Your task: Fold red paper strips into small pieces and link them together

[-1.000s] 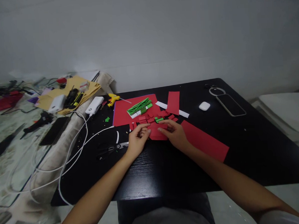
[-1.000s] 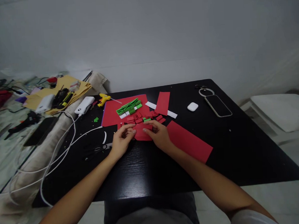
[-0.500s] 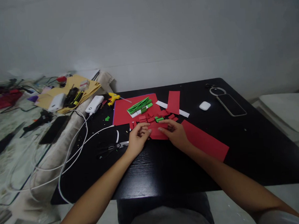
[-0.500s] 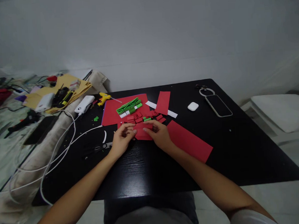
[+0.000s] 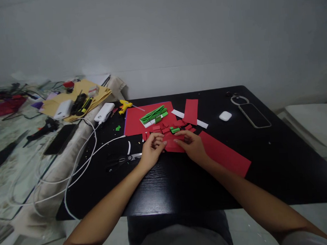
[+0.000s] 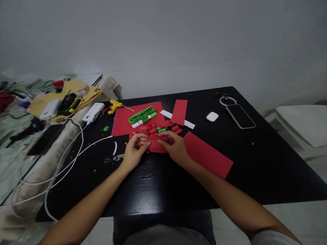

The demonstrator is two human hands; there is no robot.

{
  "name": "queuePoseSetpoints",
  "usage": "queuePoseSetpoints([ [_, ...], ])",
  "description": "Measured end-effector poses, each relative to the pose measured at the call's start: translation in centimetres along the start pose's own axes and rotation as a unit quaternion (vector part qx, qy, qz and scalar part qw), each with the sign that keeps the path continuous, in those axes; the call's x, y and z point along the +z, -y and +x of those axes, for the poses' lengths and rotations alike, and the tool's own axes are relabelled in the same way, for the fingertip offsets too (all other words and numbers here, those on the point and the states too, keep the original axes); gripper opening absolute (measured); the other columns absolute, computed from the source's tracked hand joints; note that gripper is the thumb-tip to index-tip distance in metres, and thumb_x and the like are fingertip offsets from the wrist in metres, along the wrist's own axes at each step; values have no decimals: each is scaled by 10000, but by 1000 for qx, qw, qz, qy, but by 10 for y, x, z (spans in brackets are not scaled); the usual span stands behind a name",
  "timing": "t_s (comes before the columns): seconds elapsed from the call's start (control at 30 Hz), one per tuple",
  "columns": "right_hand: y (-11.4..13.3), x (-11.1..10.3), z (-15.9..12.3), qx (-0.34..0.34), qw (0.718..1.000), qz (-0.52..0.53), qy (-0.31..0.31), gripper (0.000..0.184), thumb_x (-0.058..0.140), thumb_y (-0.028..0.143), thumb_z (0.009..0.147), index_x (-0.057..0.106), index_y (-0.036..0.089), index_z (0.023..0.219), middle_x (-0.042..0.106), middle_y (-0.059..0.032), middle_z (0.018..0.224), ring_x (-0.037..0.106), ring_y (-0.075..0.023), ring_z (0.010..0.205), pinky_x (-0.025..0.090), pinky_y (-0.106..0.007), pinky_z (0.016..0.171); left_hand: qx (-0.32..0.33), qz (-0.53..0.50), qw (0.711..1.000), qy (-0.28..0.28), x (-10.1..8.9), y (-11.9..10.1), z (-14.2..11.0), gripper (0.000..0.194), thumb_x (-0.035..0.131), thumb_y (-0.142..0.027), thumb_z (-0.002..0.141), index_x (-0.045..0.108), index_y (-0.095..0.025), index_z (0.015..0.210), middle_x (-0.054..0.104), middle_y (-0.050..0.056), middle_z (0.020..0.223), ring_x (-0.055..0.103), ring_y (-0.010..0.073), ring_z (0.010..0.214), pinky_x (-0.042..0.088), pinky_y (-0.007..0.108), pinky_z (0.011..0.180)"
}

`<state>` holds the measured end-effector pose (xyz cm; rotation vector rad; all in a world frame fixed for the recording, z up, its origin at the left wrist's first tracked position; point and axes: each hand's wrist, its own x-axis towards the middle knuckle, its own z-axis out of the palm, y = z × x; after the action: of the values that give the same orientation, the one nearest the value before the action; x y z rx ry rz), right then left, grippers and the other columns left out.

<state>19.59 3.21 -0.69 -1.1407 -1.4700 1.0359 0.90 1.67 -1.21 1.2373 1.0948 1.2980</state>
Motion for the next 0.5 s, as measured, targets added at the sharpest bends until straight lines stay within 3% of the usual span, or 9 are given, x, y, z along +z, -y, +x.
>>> queuePoseSetpoints([
  [0.2, -1, 2, 1, 3, 999, 39, 6, 152, 742, 327, 783, 693, 217, 876, 730, -48, 931, 677, -209, 859, 541, -371, 823, 3, 26, 1000, 13, -1, -1, 0, 295, 752, -339, 795, 611, -175, 995, 587, 10, 844, 556, 87, 628, 516, 198, 533],
  [0.33, -4, 2, 2, 9, 999, 51, 10, 137, 751, 317, 770, 675, 216, 823, 723, -41, 879, 683, -207, 842, 545, -364, 812, -2, 35, 999, 27, -2, 1, 1, 260, 740, -343, 809, 583, -182, 939, 538, -34, 684, 527, 90, 574, 504, 205, 535],
  [0.5, -6, 3, 1, 19, 998, 58, 27, 141, 757, 322, 761, 695, 219, 834, 730, -42, 899, 682, -209, 853, 542, -366, 826, 1, 26, 999, 44, -3, -1, 1, 231, 714, -359, 831, 606, -187, 939, 547, -30, 696, 547, 97, 568, 495, 214, 532],
])
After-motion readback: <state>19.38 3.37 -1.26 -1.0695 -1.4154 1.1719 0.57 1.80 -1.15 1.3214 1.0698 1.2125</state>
